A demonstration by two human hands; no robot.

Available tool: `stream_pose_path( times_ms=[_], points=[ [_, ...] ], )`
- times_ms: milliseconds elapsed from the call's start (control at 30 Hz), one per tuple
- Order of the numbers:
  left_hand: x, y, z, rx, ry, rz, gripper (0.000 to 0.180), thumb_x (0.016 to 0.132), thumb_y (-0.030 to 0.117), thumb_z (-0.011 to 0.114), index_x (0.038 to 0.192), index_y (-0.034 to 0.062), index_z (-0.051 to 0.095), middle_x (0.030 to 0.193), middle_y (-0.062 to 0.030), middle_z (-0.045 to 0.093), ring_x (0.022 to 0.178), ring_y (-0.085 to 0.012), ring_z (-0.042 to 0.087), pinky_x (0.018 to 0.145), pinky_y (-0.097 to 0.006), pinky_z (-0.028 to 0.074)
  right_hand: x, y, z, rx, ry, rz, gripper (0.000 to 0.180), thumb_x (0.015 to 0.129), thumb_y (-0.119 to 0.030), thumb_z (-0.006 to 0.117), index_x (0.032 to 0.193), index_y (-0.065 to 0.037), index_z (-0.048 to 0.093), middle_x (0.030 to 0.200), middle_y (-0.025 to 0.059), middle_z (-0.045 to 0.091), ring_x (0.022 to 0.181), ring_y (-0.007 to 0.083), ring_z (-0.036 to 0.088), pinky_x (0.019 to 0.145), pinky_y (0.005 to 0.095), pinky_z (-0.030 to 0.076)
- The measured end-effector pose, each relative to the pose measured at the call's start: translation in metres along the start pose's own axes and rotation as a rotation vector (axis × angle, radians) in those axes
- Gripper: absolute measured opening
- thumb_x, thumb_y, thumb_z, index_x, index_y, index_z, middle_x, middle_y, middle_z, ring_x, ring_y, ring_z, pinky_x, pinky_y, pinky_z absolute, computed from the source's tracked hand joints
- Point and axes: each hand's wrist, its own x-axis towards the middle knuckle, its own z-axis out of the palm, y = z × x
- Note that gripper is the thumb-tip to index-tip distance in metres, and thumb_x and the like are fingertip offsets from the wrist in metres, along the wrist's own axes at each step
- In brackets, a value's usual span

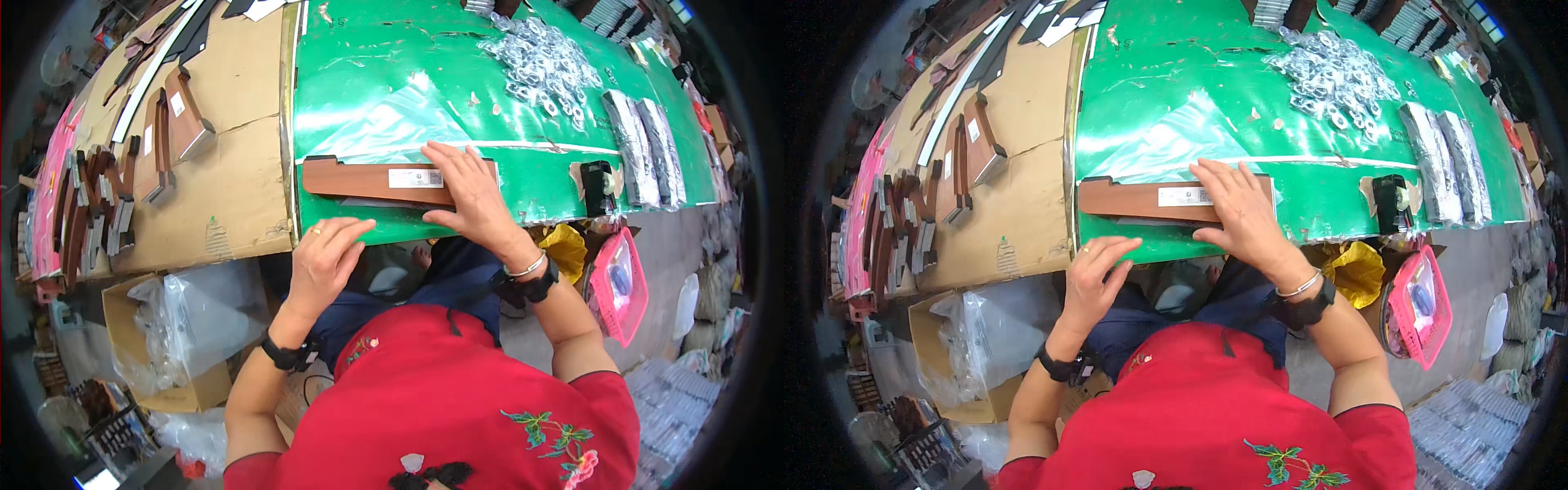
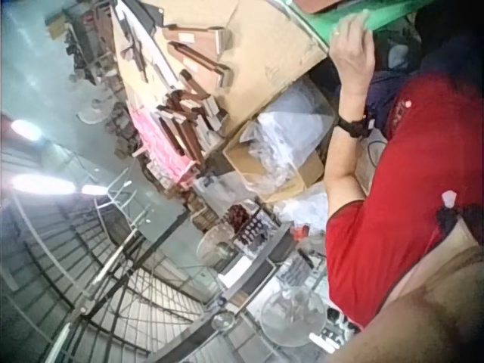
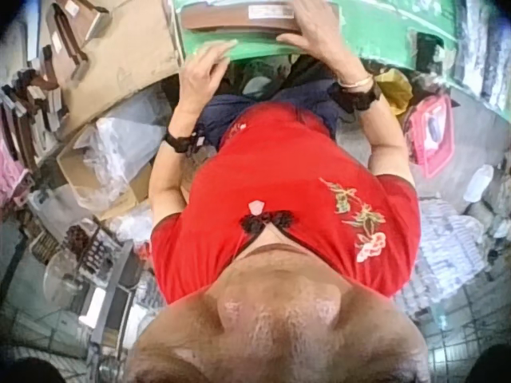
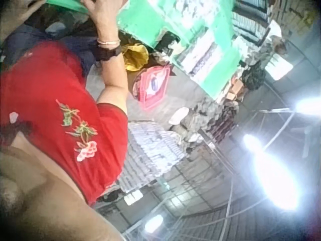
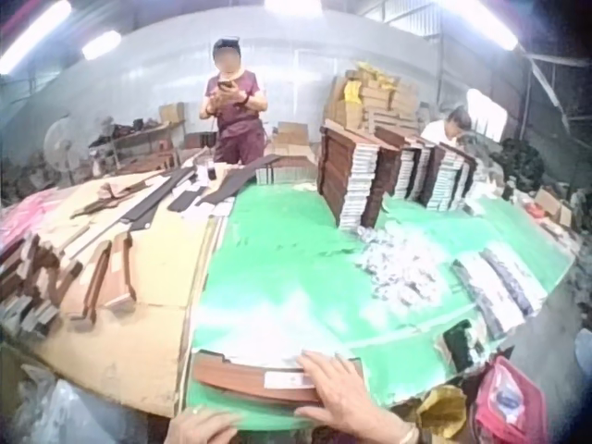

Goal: Packing wooden furniture components into plastic bags and sealing them with tape.

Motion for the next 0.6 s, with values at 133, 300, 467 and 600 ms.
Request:
stream_pose_path(
  times_ms=[133,300,467,600],
  points=[
    [0.015,-0.012,0.001,-0.002,0.047,0.032,0.030,0.085,-0.001,0.071,0.115,0.0060,0.072,0.108,-0.0124,0.070,0.098,-0.0334,0.066,0.084,-0.041,0.051,0.004,0.007,-0.008,0.031,-0.013,0.011,0.097,0.069,-0.025,0.090,0.152,-0.010,0.042,0.151,0.0138,0.050,0.140,0.0340,0.046,0.120,0.0552,0.031],
    [0.032,-0.016,-0.001,0.047,0.047,0.039,0.030,0.085,0.000,0.070,0.114,0.0060,0.072,0.108,-0.0124,0.070,0.101,-0.0327,0.065,0.085,-0.040,0.051,0.021,0.046,-0.003,0.091,0.077,0.091,0.077,0.083,-0.036,0.081,0.146,-0.005,0.050,0.144,0.0184,0.057,0.132,0.0365,0.054,0.112,0.0499,0.041],
    [0.063,-0.009,-0.001,0.278,-0.059,0.151,0.063,0.077,0.011,0.082,0.136,0.0099,0.062,0.128,-0.0078,0.064,0.119,-0.0292,0.058,0.102,-0.045,0.043,0.066,0.098,0.001,-0.008,-0.054,0.385,0.066,0.084,-0.042,0.081,0.133,-0.002,0.062,0.130,0.0196,0.066,0.115,0.0371,0.064,0.094,0.0463,0.051],
    [0.074,-0.025,0.015,0.294,-0.104,0.102,0.078,0.071,0.016,0.087,0.143,0.0123,0.056,0.131,-0.0063,0.061,0.122,-0.0280,0.056,0.106,-0.047,0.038,0.092,0.102,0.003,-0.241,-0.110,0.400,0.067,0.082,-0.041,0.083,0.134,-0.005,0.061,0.126,0.0134,0.069,0.103,0.0303,0.069,0.086,0.0415,0.054]
  ],
)
